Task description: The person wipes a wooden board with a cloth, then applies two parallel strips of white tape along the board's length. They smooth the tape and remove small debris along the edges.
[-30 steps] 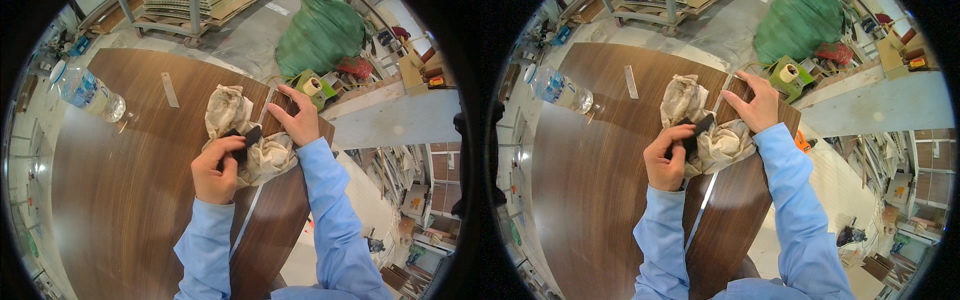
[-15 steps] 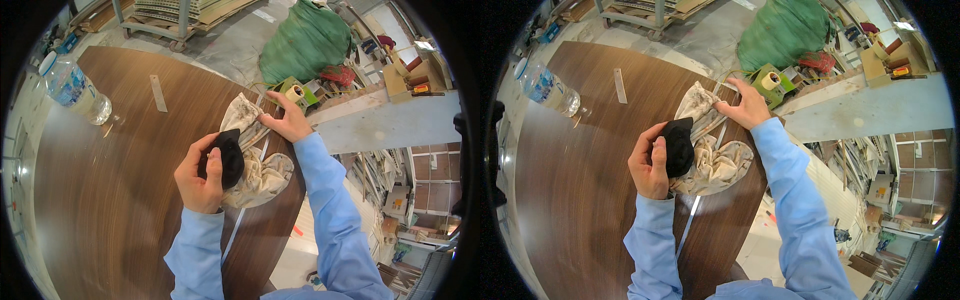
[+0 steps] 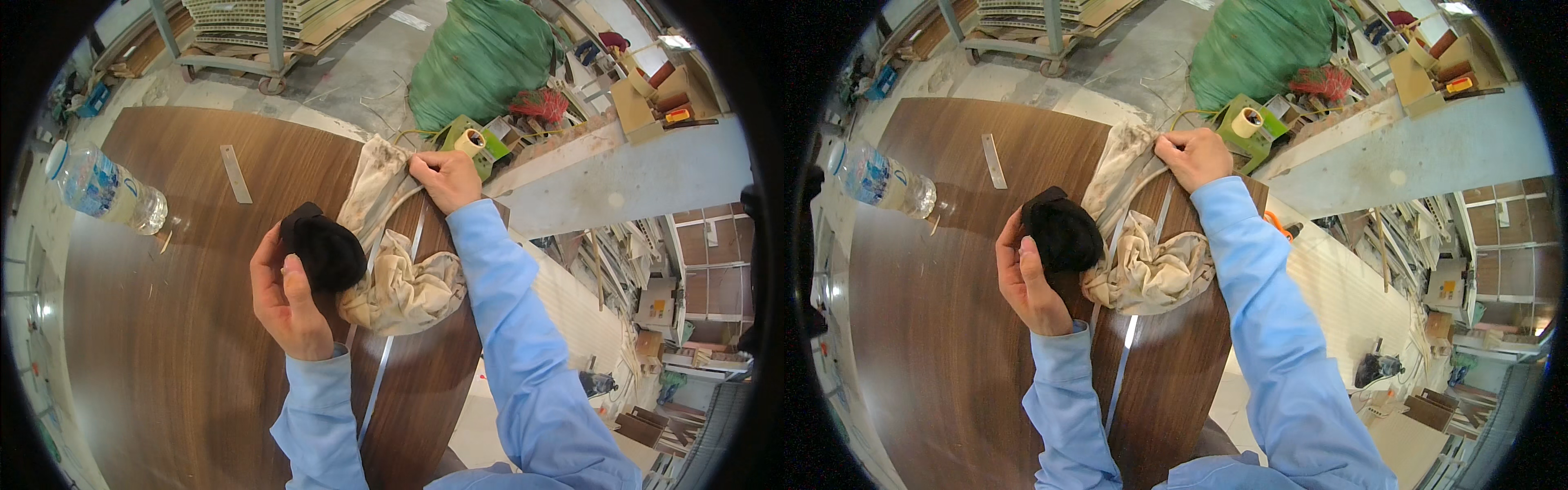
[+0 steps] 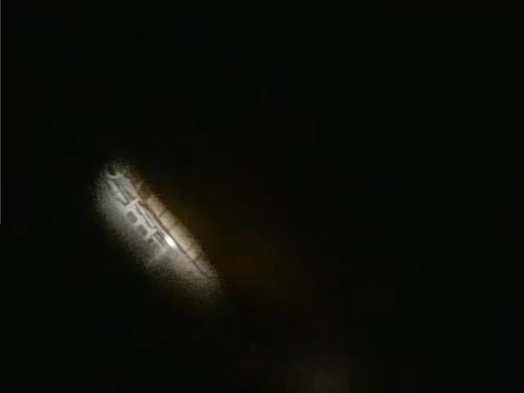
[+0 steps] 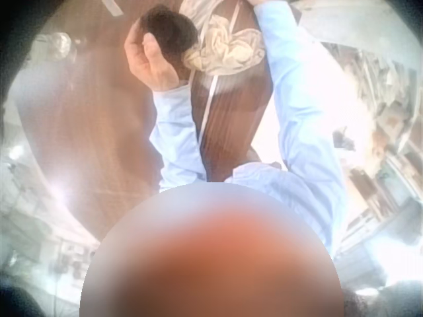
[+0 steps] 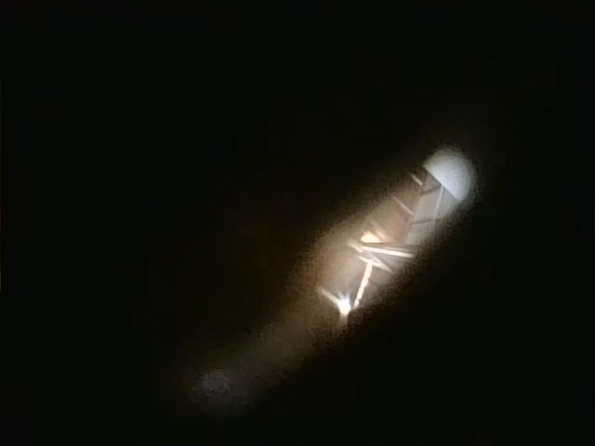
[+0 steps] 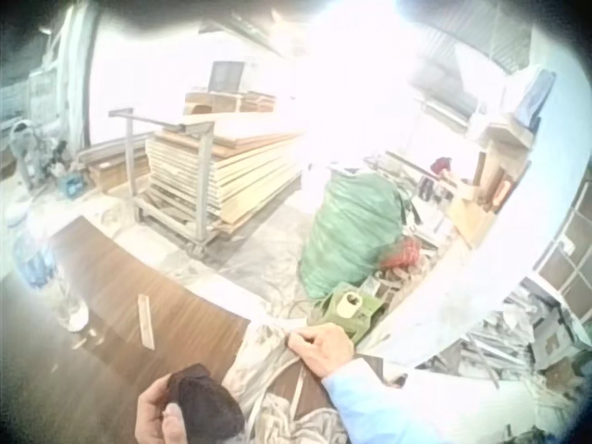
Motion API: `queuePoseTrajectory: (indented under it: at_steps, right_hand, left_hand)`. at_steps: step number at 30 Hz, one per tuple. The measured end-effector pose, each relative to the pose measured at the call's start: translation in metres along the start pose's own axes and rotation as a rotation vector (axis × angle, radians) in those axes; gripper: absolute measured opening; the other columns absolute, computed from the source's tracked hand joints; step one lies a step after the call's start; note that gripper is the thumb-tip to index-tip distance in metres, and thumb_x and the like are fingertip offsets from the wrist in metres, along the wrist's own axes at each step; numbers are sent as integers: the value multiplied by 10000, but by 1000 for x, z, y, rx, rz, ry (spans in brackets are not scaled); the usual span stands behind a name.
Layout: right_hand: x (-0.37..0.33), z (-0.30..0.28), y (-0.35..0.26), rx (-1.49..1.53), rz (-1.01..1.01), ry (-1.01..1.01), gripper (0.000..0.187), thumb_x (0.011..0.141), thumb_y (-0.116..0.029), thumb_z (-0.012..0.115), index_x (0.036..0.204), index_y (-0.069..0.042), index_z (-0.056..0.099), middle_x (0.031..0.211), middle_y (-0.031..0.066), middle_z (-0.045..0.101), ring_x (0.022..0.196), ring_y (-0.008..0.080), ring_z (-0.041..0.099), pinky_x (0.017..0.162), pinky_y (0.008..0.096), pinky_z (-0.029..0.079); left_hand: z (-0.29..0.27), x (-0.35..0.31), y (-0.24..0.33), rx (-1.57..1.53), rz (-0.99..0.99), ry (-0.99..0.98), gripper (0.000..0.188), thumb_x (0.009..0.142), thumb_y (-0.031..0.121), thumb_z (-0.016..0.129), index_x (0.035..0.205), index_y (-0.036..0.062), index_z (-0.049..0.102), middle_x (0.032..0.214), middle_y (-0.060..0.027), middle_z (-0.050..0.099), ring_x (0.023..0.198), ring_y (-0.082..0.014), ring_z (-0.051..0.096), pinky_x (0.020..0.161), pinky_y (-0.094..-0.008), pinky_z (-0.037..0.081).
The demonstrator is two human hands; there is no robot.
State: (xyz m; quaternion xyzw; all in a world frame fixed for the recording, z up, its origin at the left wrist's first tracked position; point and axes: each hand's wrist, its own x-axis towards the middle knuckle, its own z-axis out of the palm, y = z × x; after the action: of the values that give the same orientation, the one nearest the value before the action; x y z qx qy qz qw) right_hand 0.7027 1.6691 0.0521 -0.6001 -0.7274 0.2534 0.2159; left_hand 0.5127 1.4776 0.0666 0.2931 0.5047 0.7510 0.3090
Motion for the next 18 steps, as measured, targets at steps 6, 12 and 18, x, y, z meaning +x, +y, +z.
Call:
queuePoseTrajectory:
  at_steps: [6, 12, 18]
  right_hand:
    - [-10, -1, -2, 21, -196, 43, 399, 794, -410, 711, 1053, -116, 788, 936, 152, 763, 863, 319, 728, 806, 389, 549]
    - [2, -7, 11, 179, -115, -129, 469, 803, -374, 739, 1159, -68, 750, 987, 159, 768, 871, 259, 731, 817, 355, 546]
    - [13, -7, 20, 353, -75, -284, 431, 821, -295, 748, 1157, -25, 743, 930, 125, 774, 825, 142, 682, 765, 304, 535]
  left_hand:
    - [-1, -3, 2, 80, -19, -79, 375, 1012, 128, 515, 1328, -69, 559, 1270, -165, 634, 1193, -223, 591, 1056, -353, 440]
    - [2, -3, 1, 67, -38, -105, 353, 1010, 116, 531, 1314, -57, 581, 1225, -153, 649, 1140, -197, 602, 1029, -337, 449]
    - [0, -4, 1, 97, -57, -135, 349, 1000, 94, 546, 1314, -54, 585, 1210, -151, 662, 1133, -199, 616, 1013, -333, 463]
